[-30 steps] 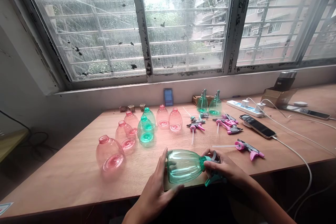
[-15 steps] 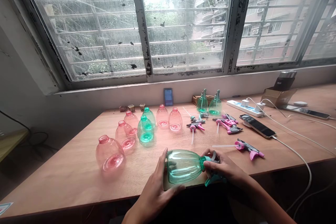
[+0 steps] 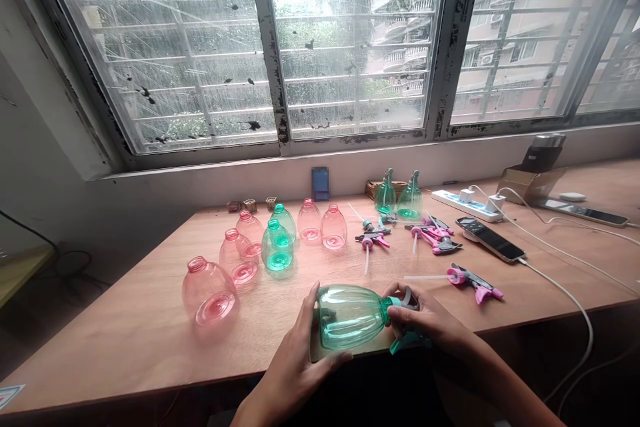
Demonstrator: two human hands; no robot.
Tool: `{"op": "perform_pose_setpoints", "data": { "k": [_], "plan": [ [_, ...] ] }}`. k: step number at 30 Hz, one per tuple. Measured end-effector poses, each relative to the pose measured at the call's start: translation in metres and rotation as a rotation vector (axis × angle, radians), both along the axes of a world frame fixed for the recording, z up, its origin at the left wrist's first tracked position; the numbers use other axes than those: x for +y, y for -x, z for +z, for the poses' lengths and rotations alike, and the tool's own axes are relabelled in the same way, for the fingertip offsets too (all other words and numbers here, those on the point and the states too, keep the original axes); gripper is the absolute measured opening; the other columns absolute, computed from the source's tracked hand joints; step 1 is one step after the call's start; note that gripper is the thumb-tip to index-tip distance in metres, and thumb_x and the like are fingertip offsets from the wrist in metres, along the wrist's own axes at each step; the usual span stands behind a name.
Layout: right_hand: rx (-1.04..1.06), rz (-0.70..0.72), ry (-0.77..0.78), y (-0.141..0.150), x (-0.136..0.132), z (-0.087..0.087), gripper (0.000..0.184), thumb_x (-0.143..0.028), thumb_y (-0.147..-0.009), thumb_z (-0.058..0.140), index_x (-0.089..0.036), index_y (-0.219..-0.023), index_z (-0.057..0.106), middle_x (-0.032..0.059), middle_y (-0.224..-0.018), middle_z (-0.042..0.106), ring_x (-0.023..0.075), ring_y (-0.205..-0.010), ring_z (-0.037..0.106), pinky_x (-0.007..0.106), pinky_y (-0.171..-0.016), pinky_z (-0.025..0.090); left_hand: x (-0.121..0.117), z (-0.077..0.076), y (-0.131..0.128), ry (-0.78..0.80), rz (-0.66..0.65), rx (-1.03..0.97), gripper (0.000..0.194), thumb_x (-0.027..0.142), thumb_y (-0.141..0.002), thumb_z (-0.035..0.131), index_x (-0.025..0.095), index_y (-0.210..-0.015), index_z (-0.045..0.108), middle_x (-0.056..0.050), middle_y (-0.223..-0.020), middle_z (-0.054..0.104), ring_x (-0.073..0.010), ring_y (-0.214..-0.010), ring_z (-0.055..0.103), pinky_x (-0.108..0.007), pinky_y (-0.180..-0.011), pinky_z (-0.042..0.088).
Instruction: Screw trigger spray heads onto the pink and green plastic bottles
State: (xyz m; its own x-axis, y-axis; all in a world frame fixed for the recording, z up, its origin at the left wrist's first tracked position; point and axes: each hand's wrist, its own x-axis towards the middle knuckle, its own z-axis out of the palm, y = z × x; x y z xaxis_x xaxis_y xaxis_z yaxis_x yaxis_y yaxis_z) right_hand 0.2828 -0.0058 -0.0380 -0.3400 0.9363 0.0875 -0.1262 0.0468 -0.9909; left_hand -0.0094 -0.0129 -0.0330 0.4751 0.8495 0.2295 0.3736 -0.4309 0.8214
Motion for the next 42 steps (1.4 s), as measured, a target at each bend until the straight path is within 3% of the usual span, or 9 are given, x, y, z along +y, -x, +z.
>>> {"op": "perform_pose_setpoints", "data": {
  "k": [12,30,33,38,42],
  "plan": [
    [0.010,-0.002,0.002,-0.0008,0.0002,-0.0019,0.038,-0.044,-0.082,0.081,-0.018,-0.099,0.061,-0.0023,-0.068,0.069,0.0134,-0.060,0.059,0.024,-0.057,0.044,0.0017,-0.0024,-0.0010,-0.042,0.006,0.004,0.101,0.035,-0.088,0.075,0.038,-0.161,0.006,-0.011,-0.165,0.030,-0.0363,-0.143,0.042,-0.057,-0.121,0.030],
    [0.001,0.005,-0.010,-0.0012,0.0003,-0.0030,0.039,-0.046,-0.082,0.081,-0.017,-0.099,0.059,-0.0026,-0.067,0.068,0.0129,-0.059,0.059,0.024,-0.057,0.045,0.0007,-0.0016,-0.0011,-0.075,-0.014,-0.013,0.099,0.035,-0.090,0.073,0.038,-0.161,0.004,-0.011,-0.166,0.028,-0.0367,-0.146,0.040,-0.057,-0.121,0.031],
    [-0.004,-0.006,-0.009,-0.0010,-0.0007,-0.0018,0.039,-0.046,-0.082,0.081,-0.017,-0.098,0.060,-0.0023,-0.068,0.068,0.0128,-0.059,0.058,0.024,-0.057,0.044,0.0000,-0.0006,-0.0016,-0.073,-0.036,-0.017,0.098,0.031,-0.092,0.069,0.040,-0.161,0.001,-0.010,-0.165,0.030,-0.0348,-0.143,0.044,-0.055,-0.118,0.036],
    [-0.001,0.003,-0.011,-0.0005,0.0001,-0.0005,0.039,-0.046,-0.082,0.081,-0.017,-0.099,0.060,-0.0014,-0.070,0.069,0.0131,-0.060,0.059,0.024,-0.058,0.045,-0.0005,0.0002,-0.0040,-0.107,-0.028,-0.016,0.097,0.021,-0.091,0.066,0.045,-0.159,0.001,-0.008,-0.156,0.042,-0.0275,-0.123,0.062,-0.046,-0.105,0.052],
    [-0.002,0.002,-0.009,-0.0007,0.0013,-0.0009,0.040,-0.047,-0.081,0.081,-0.017,-0.097,0.060,-0.0011,-0.070,0.069,0.0134,-0.060,0.059,0.025,-0.058,0.045,-0.0011,-0.0001,-0.0045,-0.122,-0.026,-0.003,0.097,0.023,-0.092,0.067,0.045,-0.159,-0.001,-0.008,-0.158,0.038,-0.0274,-0.123,0.062,-0.046,-0.105,0.053]
  ]
}}
